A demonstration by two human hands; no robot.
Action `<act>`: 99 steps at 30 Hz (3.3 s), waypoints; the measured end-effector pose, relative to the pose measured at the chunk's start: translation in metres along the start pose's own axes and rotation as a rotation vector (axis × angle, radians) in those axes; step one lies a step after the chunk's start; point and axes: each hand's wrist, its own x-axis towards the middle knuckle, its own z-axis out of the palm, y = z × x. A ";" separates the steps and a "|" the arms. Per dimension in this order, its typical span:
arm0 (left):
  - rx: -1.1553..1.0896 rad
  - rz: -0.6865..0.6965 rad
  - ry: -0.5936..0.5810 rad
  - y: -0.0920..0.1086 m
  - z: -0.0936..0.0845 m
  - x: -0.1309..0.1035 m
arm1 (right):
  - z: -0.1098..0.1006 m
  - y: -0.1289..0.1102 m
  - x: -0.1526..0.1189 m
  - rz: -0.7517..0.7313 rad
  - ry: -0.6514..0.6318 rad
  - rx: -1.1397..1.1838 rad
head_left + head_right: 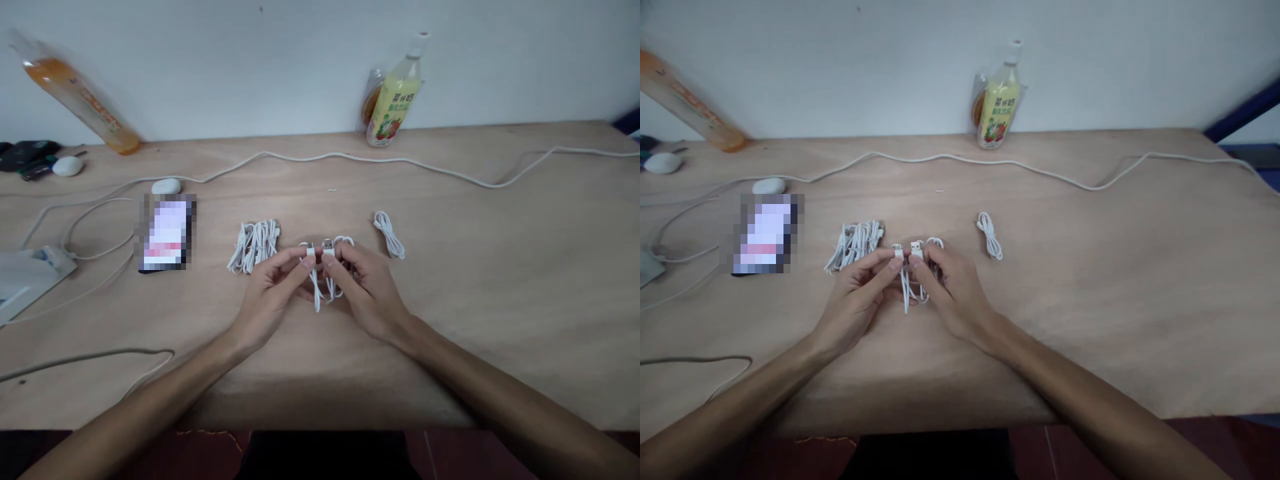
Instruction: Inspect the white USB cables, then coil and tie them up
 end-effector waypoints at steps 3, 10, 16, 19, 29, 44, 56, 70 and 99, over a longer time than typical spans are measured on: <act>0.004 -0.005 -0.001 0.000 0.000 0.000 | 0.000 0.000 0.000 -0.003 0.005 0.005; 0.023 -0.001 -0.004 0.001 -0.001 -0.001 | 0.000 0.000 0.000 -0.013 0.009 0.002; 0.021 0.008 -0.015 0.000 -0.002 0.000 | 0.001 0.000 0.001 -0.004 0.003 0.022; 0.021 0.006 -0.009 0.000 -0.002 0.000 | 0.000 0.000 0.000 0.006 0.002 0.018; 0.024 -0.007 -0.007 -0.001 -0.002 -0.001 | 0.001 0.000 0.001 -0.001 0.007 0.008; 0.051 -0.010 0.009 0.001 0.000 -0.002 | 0.000 -0.002 0.000 0.019 -0.001 0.014; 0.037 -0.007 0.012 0.000 -0.001 -0.002 | 0.001 -0.001 0.001 0.006 -0.001 0.019; 0.037 -0.008 0.021 0.000 -0.001 -0.002 | 0.001 -0.002 0.000 0.022 0.002 0.014; 0.033 -0.003 0.018 0.000 -0.001 -0.002 | 0.001 -0.002 0.001 0.025 -0.005 0.014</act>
